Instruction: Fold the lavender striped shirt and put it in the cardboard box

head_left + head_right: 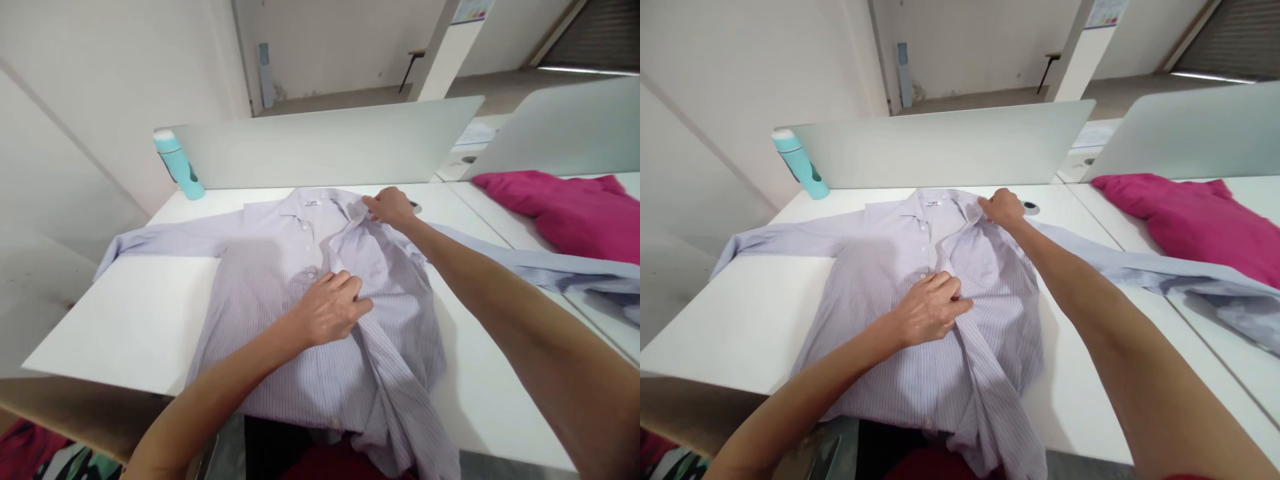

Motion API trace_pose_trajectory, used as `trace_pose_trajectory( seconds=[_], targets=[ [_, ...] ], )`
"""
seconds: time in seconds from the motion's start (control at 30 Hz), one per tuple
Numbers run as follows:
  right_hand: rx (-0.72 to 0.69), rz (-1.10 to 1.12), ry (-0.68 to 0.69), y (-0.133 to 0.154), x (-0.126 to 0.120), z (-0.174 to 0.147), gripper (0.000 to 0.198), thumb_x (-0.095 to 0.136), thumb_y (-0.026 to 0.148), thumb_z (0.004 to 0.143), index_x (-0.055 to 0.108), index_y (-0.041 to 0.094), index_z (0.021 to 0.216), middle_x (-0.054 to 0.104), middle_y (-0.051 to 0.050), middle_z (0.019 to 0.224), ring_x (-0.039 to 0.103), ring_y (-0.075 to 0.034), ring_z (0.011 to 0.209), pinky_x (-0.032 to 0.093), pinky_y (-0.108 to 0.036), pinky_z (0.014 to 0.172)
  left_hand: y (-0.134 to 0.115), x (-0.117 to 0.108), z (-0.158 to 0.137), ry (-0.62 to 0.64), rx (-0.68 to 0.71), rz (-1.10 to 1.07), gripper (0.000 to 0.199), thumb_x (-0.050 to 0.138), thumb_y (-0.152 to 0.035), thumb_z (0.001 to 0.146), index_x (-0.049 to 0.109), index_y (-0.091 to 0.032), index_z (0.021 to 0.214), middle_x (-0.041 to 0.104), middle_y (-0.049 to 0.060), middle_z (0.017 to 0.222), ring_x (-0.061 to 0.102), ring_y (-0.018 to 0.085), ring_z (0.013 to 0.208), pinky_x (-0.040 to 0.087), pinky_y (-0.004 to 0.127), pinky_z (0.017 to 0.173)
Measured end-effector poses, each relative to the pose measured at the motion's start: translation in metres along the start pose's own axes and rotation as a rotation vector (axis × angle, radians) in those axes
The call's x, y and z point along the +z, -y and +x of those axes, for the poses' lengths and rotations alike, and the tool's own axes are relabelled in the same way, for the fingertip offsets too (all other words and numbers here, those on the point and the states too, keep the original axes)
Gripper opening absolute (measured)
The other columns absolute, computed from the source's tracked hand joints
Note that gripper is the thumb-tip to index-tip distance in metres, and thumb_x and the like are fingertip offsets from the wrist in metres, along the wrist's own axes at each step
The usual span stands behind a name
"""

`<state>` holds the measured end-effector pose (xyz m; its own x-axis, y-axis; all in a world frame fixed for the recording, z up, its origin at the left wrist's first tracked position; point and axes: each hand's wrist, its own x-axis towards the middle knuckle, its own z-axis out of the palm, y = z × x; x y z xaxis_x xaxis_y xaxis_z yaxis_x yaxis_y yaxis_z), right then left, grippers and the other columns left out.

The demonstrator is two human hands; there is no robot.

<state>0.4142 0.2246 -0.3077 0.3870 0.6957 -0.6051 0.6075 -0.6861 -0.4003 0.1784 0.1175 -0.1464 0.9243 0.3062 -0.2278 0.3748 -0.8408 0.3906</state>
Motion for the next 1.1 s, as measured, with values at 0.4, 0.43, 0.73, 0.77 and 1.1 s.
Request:
trace_pose_trajectory(
  seconds=[0.4, 0.43, 0.73, 0.77, 1.1],
  targets=[
    [0.044, 0.032, -0.043, -0.007, 0.028, 0.001, 0.054, 0.064, 0.015, 0.07, 0.068, 0.011, 0.124, 0.071, -0.016, 0.111, 0.066, -0.028, 0.099, 0.057, -0.041, 0.089, -0.006, 0.0, -0.018, 0.171, 0.008, -0.216, 0.034, 0.057, -0.015, 0.092, 0.068, -0.018, 0.124, 0.068, 0.006, 0.105, 0.059, 0.022, 0.099, 0.047, 0.034, 0.071],
    [0.04, 0.045, -0.047, -0.007, 0.026, 0.003, 0.056, 0.063, 0.016, 0.071, 0.067, 0.01, 0.127, 0.071, -0.016, 0.109, 0.066, -0.027, 0.096, 0.057, -0.04, 0.086, -0.005, -0.002, -0.02, 0.184, 0.009, -0.268, 0.038, 0.061, -0.02, 0.09, 0.067, -0.018, 0.128, 0.068, 0.006, 0.102, 0.058, 0.023, 0.099, 0.048, 0.034, 0.074],
    [-0.155, 0.286, -0.079, 0.043, 0.006, -0.003, 0.046, 0.06, 0.016, 0.075, 0.072, 0.008, 0.119, 0.07, -0.014, 0.097, 0.065, -0.022, 0.081, 0.057, -0.037, 0.077, -0.007, -0.013, -0.042, 0.159, 0.03, -0.432, 0.02, 0.064, -0.021, 0.092, 0.072, -0.018, 0.11, 0.07, 0.004, 0.095, 0.058, 0.021, 0.096, 0.047, 0.036, 0.086],
    [-0.207, 0.258, -0.072, 0.053, 0.007, -0.007, 0.045, 0.059, 0.015, 0.075, 0.073, 0.008, 0.118, 0.071, -0.014, 0.098, 0.066, -0.023, 0.085, 0.056, -0.038, 0.082, -0.008, -0.014, -0.045, 0.137, 0.035, -0.437, 0.018, 0.063, -0.02, 0.093, 0.072, -0.018, 0.109, 0.071, 0.004, 0.096, 0.058, 0.021, 0.097, 0.047, 0.035, 0.087],
    [-0.429, -0.051, 0.198, 0.11, 0.065, -0.03, 0.05, 0.061, 0.019, 0.083, 0.07, 0.013, 0.132, 0.076, -0.012, 0.106, 0.069, -0.028, 0.107, 0.052, -0.037, 0.097, -0.021, -0.02, -0.068, 0.109, -0.067, -0.345, 0.018, 0.06, -0.018, 0.094, 0.068, -0.016, 0.109, 0.067, 0.007, 0.098, 0.06, 0.021, 0.093, 0.048, 0.035, 0.083]
  ],
)
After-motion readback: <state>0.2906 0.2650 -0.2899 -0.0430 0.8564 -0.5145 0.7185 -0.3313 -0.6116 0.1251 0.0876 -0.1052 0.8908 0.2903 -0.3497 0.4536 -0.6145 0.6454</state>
